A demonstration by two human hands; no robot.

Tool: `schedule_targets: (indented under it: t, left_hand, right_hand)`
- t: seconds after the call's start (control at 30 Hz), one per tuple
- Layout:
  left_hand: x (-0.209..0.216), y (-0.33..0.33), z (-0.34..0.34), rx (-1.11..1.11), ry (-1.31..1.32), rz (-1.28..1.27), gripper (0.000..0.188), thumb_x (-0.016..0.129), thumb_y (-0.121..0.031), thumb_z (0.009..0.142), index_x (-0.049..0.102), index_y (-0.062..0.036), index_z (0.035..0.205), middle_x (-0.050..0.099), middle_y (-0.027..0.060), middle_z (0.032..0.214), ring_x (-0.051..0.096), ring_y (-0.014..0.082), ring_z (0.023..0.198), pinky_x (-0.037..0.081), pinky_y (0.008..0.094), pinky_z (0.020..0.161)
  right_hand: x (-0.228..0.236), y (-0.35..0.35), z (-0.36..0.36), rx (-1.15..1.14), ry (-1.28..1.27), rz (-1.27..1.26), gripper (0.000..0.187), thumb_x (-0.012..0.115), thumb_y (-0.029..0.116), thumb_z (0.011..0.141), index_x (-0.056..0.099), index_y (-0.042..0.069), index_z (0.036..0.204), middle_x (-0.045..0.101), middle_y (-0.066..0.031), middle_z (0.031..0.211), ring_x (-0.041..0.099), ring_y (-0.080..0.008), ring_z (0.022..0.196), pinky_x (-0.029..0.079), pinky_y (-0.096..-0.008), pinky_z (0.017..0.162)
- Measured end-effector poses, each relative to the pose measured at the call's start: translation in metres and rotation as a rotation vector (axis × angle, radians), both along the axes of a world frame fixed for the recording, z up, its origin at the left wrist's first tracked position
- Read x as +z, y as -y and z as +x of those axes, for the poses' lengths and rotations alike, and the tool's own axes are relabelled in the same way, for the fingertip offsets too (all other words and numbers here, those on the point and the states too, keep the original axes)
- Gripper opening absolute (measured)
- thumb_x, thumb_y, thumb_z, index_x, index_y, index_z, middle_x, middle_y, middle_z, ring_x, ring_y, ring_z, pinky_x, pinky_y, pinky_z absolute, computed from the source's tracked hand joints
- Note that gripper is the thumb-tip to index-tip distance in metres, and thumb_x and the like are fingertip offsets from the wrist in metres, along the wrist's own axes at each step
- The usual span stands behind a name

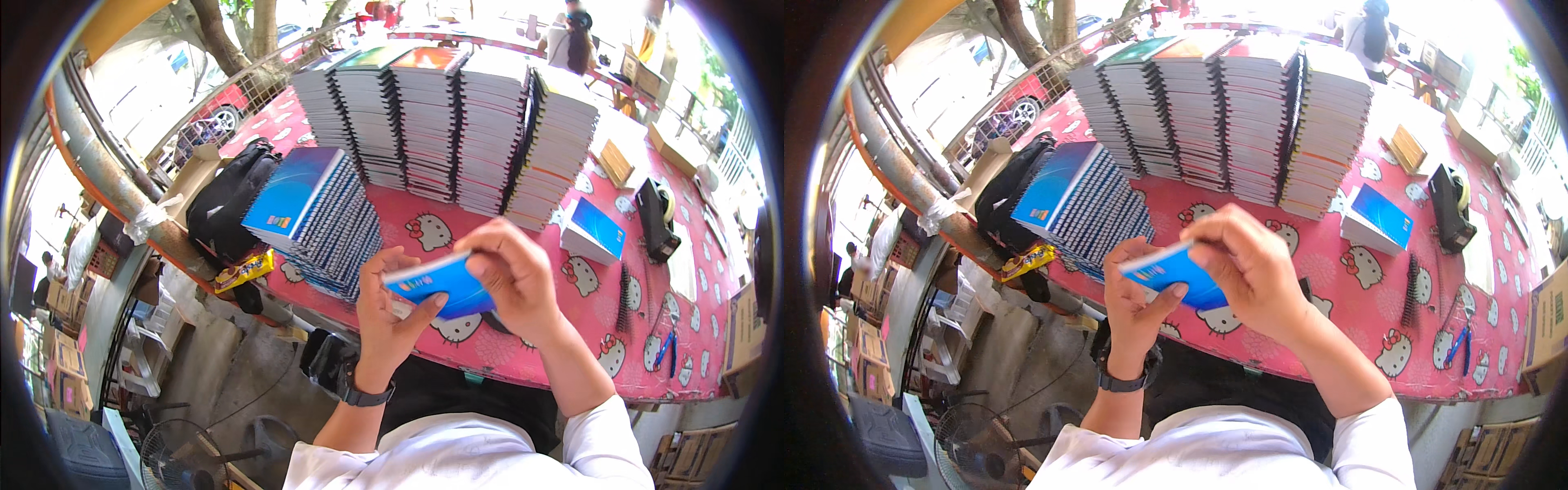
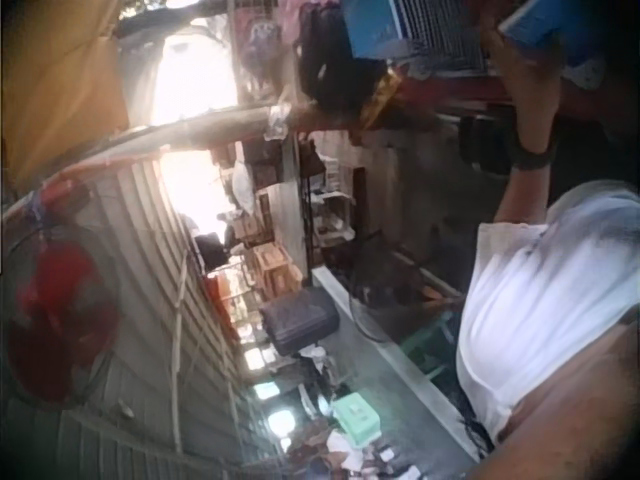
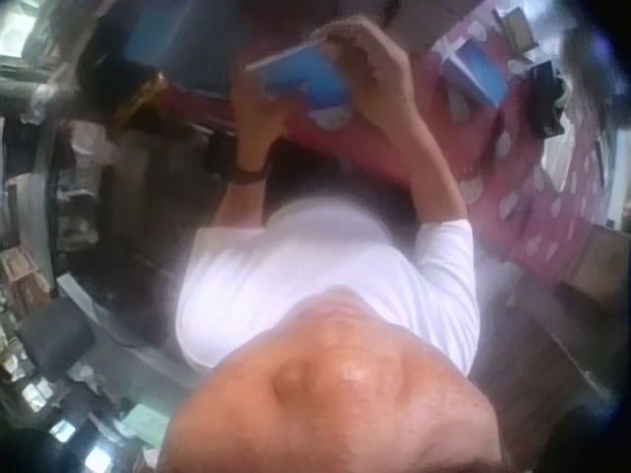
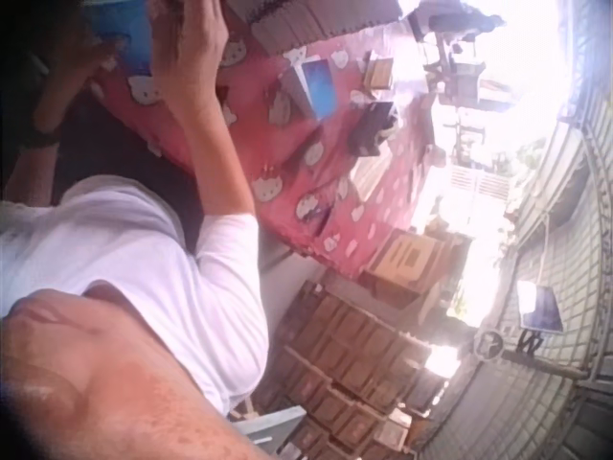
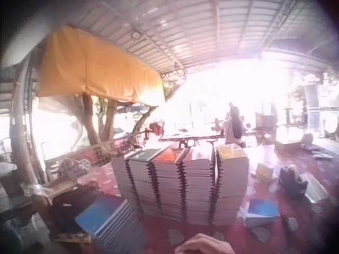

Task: The person binds spiral notebooks by threading a plastic spiral through the punched holes of the paper and covers, then trims the excess spiral with pliers.

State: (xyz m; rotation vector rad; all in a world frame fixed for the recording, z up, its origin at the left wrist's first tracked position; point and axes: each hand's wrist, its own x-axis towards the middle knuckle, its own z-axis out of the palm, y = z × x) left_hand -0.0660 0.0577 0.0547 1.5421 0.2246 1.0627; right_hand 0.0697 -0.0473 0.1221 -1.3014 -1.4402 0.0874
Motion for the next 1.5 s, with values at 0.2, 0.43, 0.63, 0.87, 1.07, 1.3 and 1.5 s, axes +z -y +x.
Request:
schedule_targets:
  t: [0.2, 0.43, 0.63, 0.87, 1.07, 1.3, 1.5]
  left_hand:
    - [0.061, -0.047, -0.049, 0.502, -0.031, 0.118, 0.041, 0.07, -0.021, 0.086, 0.053, -0.0026, 0.119, 0.054, 0.0028, 0.101, 0.052, 0.0067, 0.072, 0.044, 0.0197, 0.053]
    - [0.077, -0.168, -0.062, 0.864, -0.424, 0.642, 0.02, 0.075, -0.018, 0.075, 0.065, -0.0051, 0.087, 0.06, 0.0017, 0.086, 0.053, 0.0126, 0.081, 0.041, 0.0289, 0.068]
    - [0.055, -0.163, -0.045, 0.522, 0.108, -0.091, 0.047, 0.044, -0.036, 0.098, 0.067, 0.0051, 0.099, 0.064, 0.0129, 0.104, 0.061, 0.0173, 0.093, 0.047, 0.028, 0.084]
    - [0.053, -0.167, -0.035, 0.743, 0.092, 0.158, 0.054, 0.032, -0.037, 0.101, 0.055, 0.007, 0.122, 0.059, 0.0191, 0.121, 0.057, 0.0247, 0.108, 0.044, 0.0366, 0.095]
    - [0.04, -0.092, -0.054, 1.139, 0.385, 0.843, 0.032, 0.049, -0.013, 0.092, 0.05, 0.0084, 0.116, 0.051, 0.0222, 0.123, 0.052, 0.0295, 0.113, 0.039, 0.0416, 0.1]
    - [-0.028, 0.045, 0.071, -0.165, -0.321, 0.989, 0.034, 0.075, -0.024, 0.073, 0.064, -0.0118, 0.102, 0.057, 0.0098, 0.121, 0.05, 0.0315, 0.116, 0.039, 0.0454, 0.096]
    - [-0.077, 0.01, 0.121, -0.253, -0.715, 0.889, 0.04, 0.075, -0.017, 0.071, 0.063, -0.0093, 0.108, 0.056, 0.0127, 0.121, 0.049, 0.0312, 0.115, 0.038, 0.0432, 0.097]
  right_hand:
    - [0.045, -0.095, -0.006, 0.109, -0.329, 0.263, 0.014, 0.058, 0.011, 0.092, 0.058, 0.001, 0.101, 0.059, -0.0044, 0.091, 0.056, -0.0094, 0.082, 0.048, -0.0253, 0.074]
    - [-0.01, -0.228, 0.012, -0.244, -0.026, 0.217, 0.015, 0.057, 0.014, 0.086, 0.057, -0.001, 0.089, 0.062, -0.0167, 0.083, 0.06, -0.0325, 0.081, 0.047, -0.0382, 0.073]
    - [-0.014, -0.229, -0.021, -0.012, -0.373, 0.108, 0.025, 0.048, 0.019, 0.094, 0.06, -0.002, 0.1, 0.061, -0.0069, 0.087, 0.054, -0.0132, 0.077, 0.044, -0.0281, 0.071]
    - [-0.027, -0.214, -0.006, -0.19, -0.161, 0.288, 0.037, 0.055, 0.033, 0.094, 0.055, 0.002, 0.114, 0.062, -0.0155, 0.102, 0.061, -0.0284, 0.085, 0.047, -0.0364, 0.08]
    - [-0.059, -0.041, 0.076, -0.28, 0.188, -0.12, 0.02, 0.069, 0.012, 0.082, 0.065, 0.003, 0.099, 0.063, -0.0113, 0.091, 0.061, -0.0249, 0.083, 0.05, -0.0345, 0.074]
    - [-0.092, 0.101, 0.187, -0.914, 0.428, -0.406, 0.028, 0.077, 0.008, 0.068, 0.064, 0.005, 0.093, 0.061, -0.0111, 0.101, 0.054, -0.0295, 0.105, 0.043, -0.0387, 0.093]
    - [-0.08, 0.11, 0.214, -0.772, 0.353, -0.754, 0.038, 0.077, 0.028, 0.074, 0.065, 0.007, 0.103, 0.061, -0.0124, 0.11, 0.053, -0.0309, 0.112, 0.044, -0.0406, 0.095]
